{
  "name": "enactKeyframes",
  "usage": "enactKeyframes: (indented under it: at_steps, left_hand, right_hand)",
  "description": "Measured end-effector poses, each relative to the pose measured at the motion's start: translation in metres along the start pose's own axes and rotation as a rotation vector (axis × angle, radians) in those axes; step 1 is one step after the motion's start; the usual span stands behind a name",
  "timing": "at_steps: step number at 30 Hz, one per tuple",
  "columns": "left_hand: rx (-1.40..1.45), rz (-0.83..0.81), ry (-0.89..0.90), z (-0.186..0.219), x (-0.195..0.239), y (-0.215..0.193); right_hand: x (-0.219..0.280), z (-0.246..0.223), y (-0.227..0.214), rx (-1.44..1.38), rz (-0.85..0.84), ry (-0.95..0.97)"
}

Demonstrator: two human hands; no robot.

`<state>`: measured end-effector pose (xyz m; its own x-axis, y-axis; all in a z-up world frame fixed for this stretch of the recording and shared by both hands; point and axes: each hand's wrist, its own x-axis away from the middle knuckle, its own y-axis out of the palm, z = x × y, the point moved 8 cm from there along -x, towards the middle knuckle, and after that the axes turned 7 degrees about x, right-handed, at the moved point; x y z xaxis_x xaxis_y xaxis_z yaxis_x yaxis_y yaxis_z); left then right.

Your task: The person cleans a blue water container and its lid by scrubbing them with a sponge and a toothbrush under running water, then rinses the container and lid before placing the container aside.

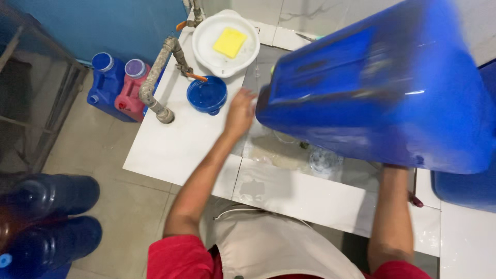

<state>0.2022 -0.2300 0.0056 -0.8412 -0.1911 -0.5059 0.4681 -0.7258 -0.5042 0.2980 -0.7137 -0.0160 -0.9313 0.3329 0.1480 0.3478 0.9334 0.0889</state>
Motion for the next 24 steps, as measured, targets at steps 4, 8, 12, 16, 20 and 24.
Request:
enactKeyframes:
  at_steps: [4, 8, 12, 16, 20, 24]
  left_hand:
    - [-0.596, -0.268, 0.223, -0.045, 0.022, -0.053]
    - [-1.086, -0.559, 0.484, -0.068, 0.032, -0.032]
    - [-1.205, -0.609, 0.612, -0.075, 0.021, -0.008]
    - [-1.222, -0.716, 0.71, -0.087, 0.028, -0.005]
    - [-1.188, -0.795, 0.774, -0.085, 0.02, -0.013]
    - [-1.392, -0.91, 0.786, -0.079, 0.006, -0.004]
  right_hand:
    - [-0.007, -0.013, -0.049, 0.004, 0.108, -0.032]
    - [-0.007, -0.04, -0.059, 0.123, 0.214, -0.192]
    - [0.027, -0.075, -0.017, 0.699, 0.265, -0.756]
    - [0.058, -0.057, 0.012, 1.252, 0.335, -0.851]
    - [0.075, -0.038, 0.003, 1.431, 0.378, -0.741]
    - [0.082, -0.029, -0.023, 1.531, 0.211, -0.602]
